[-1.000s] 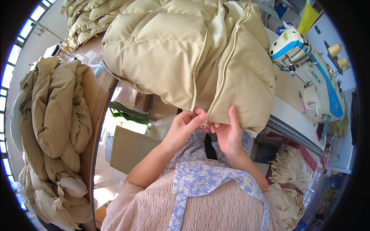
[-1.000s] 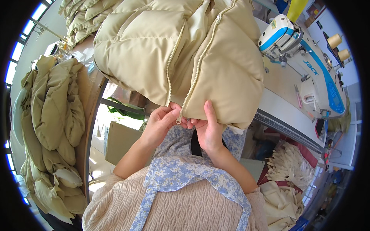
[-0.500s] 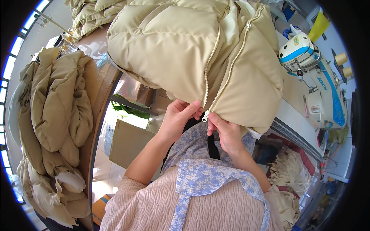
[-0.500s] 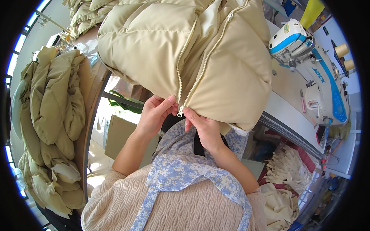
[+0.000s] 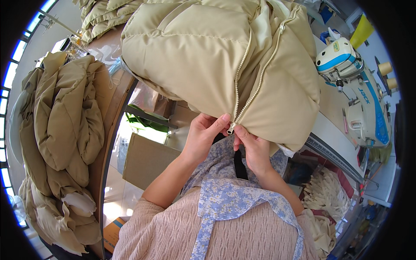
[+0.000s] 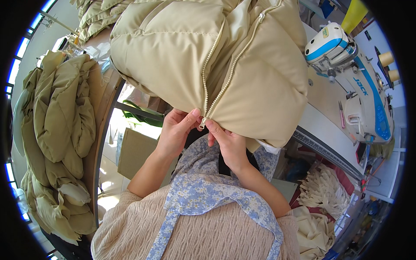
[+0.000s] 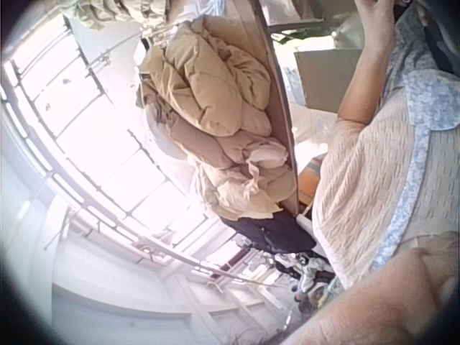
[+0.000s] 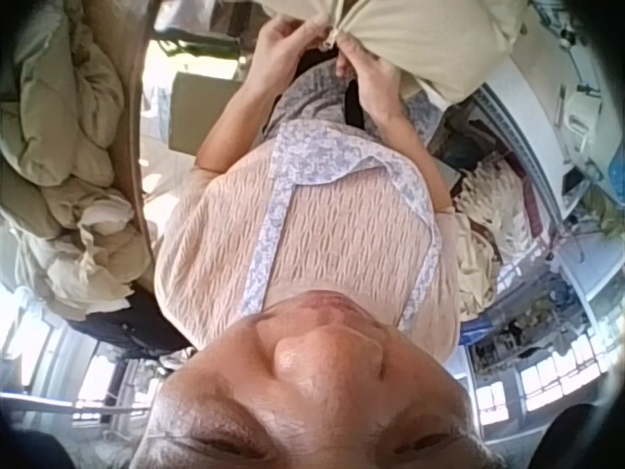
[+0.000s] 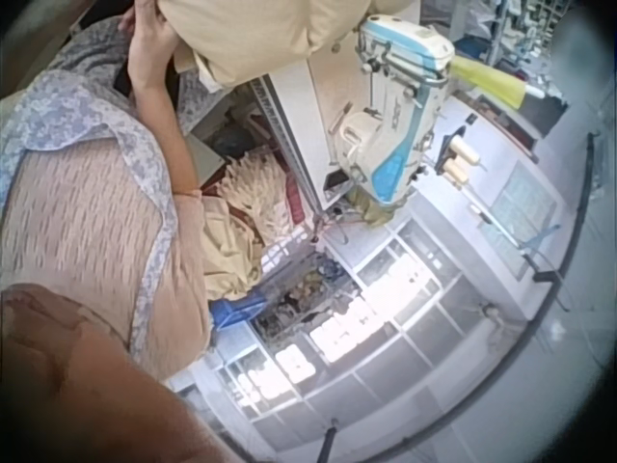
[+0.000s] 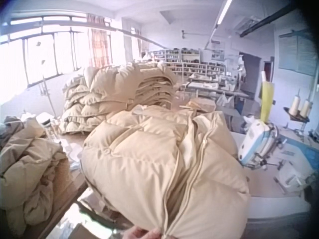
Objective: The person sews a beige puffer jacket on a sewing machine, then turns it inside out and zips the front zipper. The jacket is smoothed and placed on a stack of similar jackets.
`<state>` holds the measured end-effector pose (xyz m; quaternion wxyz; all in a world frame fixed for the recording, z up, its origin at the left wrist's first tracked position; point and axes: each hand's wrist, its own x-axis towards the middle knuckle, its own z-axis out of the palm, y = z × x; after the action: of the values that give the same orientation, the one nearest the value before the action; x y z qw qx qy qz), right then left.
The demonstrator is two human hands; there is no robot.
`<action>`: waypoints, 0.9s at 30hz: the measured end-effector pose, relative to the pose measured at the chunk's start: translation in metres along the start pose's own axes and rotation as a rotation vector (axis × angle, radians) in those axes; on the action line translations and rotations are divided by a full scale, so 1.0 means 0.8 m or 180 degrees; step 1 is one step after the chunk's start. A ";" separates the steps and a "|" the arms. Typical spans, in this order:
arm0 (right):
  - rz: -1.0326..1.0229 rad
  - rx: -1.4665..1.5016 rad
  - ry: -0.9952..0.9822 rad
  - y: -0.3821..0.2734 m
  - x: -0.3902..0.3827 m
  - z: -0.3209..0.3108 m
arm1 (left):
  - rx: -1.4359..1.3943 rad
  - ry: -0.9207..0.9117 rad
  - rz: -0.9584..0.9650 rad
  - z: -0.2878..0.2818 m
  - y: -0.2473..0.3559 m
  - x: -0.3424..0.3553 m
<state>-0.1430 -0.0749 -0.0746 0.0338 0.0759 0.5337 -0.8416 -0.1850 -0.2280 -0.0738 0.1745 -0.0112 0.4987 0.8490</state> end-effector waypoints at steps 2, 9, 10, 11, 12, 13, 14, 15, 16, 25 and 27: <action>0.0027 -0.0081 0.0022 0.000 0.000 0.000 | 0.0035 0.0054 0.0051 0.001 -0.001 -0.001; 0.0052 -0.0285 0.0082 -0.002 0.001 -0.001 | 0.0069 0.0046 0.0070 0.000 -0.002 0.000; 0.0042 -0.0299 0.0066 -0.002 0.001 -0.002 | 0.0062 0.0043 0.0062 0.000 -0.002 0.000; 0.0040 -0.0326 0.0060 -0.002 0.001 -0.003 | 0.0069 0.0068 0.0049 0.000 -0.002 0.000; 0.0039 -0.0351 0.0055 -0.001 0.002 -0.004 | 0.0077 0.0081 0.0023 0.001 -0.002 -0.001; 0.0017 -0.0354 0.0032 -0.001 0.002 -0.005 | 0.0075 0.0103 0.0015 0.001 -0.002 -0.001; -0.0005 -0.0356 0.0009 -0.001 0.002 -0.005 | 0.0063 0.0109 -0.0014 0.001 -0.002 -0.001; -0.0028 -0.0359 -0.0015 -0.001 0.003 -0.006 | 0.0043 0.0122 -0.0024 0.001 -0.002 -0.001; -0.0009 -0.0353 -0.0020 -0.001 0.004 -0.006 | -0.0020 0.0066 0.0014 0.001 -0.002 -0.002; 0.0062 -0.0319 -0.0076 -0.006 0.004 -0.010 | 0.0155 -0.0068 0.0014 -0.003 0.000 0.002; -0.0019 -0.0302 -0.0062 -0.003 0.006 -0.009 | 0.0279 -0.0030 0.0026 -0.001 0.001 0.000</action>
<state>-0.1472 -0.0669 -0.0762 0.0400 0.0644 0.5728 -0.8162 -0.1853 -0.2293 -0.0738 0.1736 0.0025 0.5347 0.8270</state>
